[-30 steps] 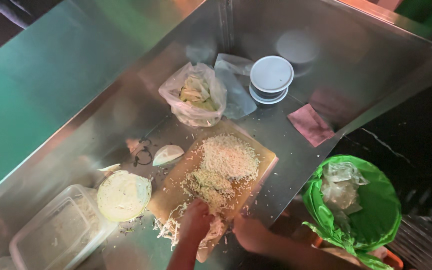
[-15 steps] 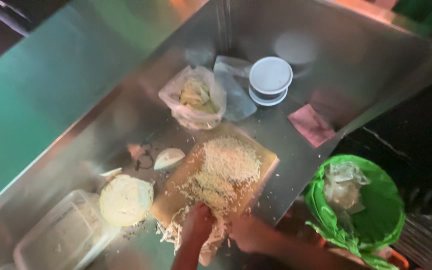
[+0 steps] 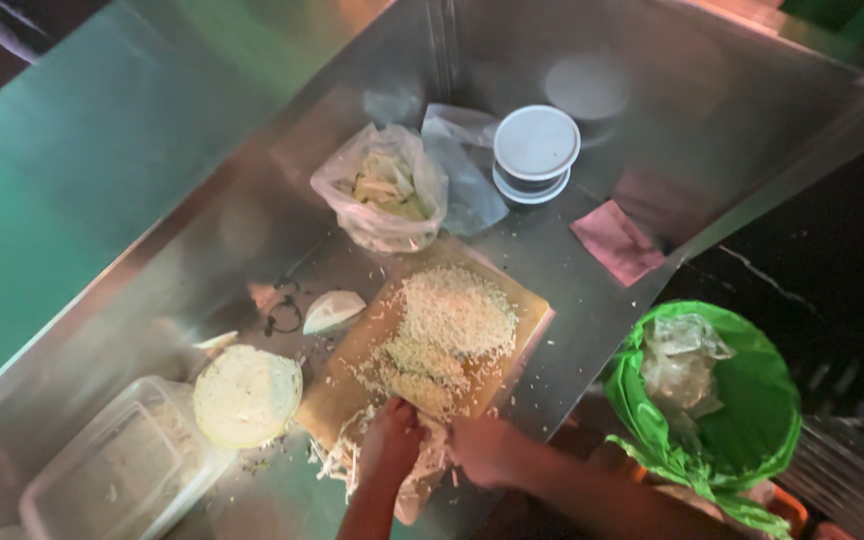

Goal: The person repeatedly chops cabbage on a wooden cutting board using a knife. They hold the cabbage with the left hand and cut it into thin strips with the right hand, accumulating a pile of shredded cabbage on the board.

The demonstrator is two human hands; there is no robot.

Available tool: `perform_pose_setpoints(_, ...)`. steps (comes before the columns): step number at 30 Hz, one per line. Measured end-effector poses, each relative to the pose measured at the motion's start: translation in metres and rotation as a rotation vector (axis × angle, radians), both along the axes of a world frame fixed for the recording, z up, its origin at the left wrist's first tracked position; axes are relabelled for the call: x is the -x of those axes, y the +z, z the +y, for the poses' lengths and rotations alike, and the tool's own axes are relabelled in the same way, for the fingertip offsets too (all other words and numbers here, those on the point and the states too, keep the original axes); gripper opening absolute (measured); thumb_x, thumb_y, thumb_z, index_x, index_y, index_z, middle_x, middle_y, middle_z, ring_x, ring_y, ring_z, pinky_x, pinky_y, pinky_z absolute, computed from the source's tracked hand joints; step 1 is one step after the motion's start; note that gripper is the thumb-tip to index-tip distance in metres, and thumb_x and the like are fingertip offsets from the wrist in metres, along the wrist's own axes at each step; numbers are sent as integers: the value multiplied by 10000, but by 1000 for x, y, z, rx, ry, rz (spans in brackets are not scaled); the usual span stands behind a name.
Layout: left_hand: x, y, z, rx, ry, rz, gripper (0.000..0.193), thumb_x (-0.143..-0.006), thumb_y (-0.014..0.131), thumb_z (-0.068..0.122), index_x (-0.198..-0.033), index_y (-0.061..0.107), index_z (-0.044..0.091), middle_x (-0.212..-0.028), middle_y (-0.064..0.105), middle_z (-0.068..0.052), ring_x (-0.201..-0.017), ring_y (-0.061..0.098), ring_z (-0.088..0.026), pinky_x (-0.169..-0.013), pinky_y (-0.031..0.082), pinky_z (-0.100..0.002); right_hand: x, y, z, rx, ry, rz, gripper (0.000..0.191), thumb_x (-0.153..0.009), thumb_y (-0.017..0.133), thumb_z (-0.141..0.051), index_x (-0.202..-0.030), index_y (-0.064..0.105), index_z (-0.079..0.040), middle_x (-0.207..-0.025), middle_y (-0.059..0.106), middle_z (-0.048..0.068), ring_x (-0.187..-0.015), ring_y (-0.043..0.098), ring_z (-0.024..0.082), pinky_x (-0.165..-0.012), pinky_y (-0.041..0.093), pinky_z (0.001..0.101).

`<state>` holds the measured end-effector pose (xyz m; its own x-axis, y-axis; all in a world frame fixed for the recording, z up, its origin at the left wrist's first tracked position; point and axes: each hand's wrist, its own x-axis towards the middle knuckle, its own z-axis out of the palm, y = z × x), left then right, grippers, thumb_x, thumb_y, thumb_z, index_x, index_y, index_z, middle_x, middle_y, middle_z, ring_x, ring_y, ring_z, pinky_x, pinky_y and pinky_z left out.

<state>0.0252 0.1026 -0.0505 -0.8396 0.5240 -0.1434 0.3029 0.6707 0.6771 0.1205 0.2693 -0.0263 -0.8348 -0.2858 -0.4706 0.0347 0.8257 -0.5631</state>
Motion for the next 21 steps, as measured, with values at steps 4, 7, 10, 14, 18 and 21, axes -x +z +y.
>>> perform_pose_setpoints(4,-2,3,-1,54,29,-71,202,-676,798,197,-790,694,66,-939,654,-103,-952,652,-346,-813,525,-477,-2,3,3,190,-239,4,347,-958,661,-266,-1225,565,-66,-943,689,218,-857,714,412,-722,565,515)
perform_pose_setpoints(7,-5,1,-4,14,12,-74,171,-692,768,185,-784,689,64,-970,657,-97,-944,655,-351,-811,528,-481,-3,5,5,75,-235,-88,365,-988,630,-275,-1251,530,-42,-964,704,224,-902,719,411,-767,568,506)
perform_pose_setpoints(10,-4,-3,-6,104,17,-62,202,-736,769,221,-801,681,51,-1011,650,-96,-965,644,-358,-821,514,-498,-3,8,6,10,-266,-240,395,-1014,623,-316,-1214,516,8,-998,706,253,-959,715,412,-811,565,502)
perform_pose_setpoints(14,-11,-2,-13,109,-189,193,95,-849,727,237,-870,724,145,-1048,669,-59,-1088,640,-322,-888,536,-470,-4,8,10,1,-269,-245,451,-1010,641,-376,-1179,537,29,-1045,702,261,-990,706,421,-839,553,507)
perform_pose_setpoints(18,-40,12,-16,141,-15,118,494,-714,836,348,-1106,667,99,-1369,576,-128,-1213,543,-385,-918,515,-487,-4,10,19,-4,-229,-215,406,-978,635,-363,-1215,564,-40,-1063,699,228,-992,699,397,-831,552,504)
perform_pose_setpoints(21,-53,18,-6,376,-32,-30,719,-685,875,420,-1285,604,129,-1530,403,-142,-1313,452,-383,-1034,474,-462,4,17,26,-70,-175,-226,426,-1006,626,-385,-1178,578,2,-1032,705,232,-981,715,380,-829,563,484)
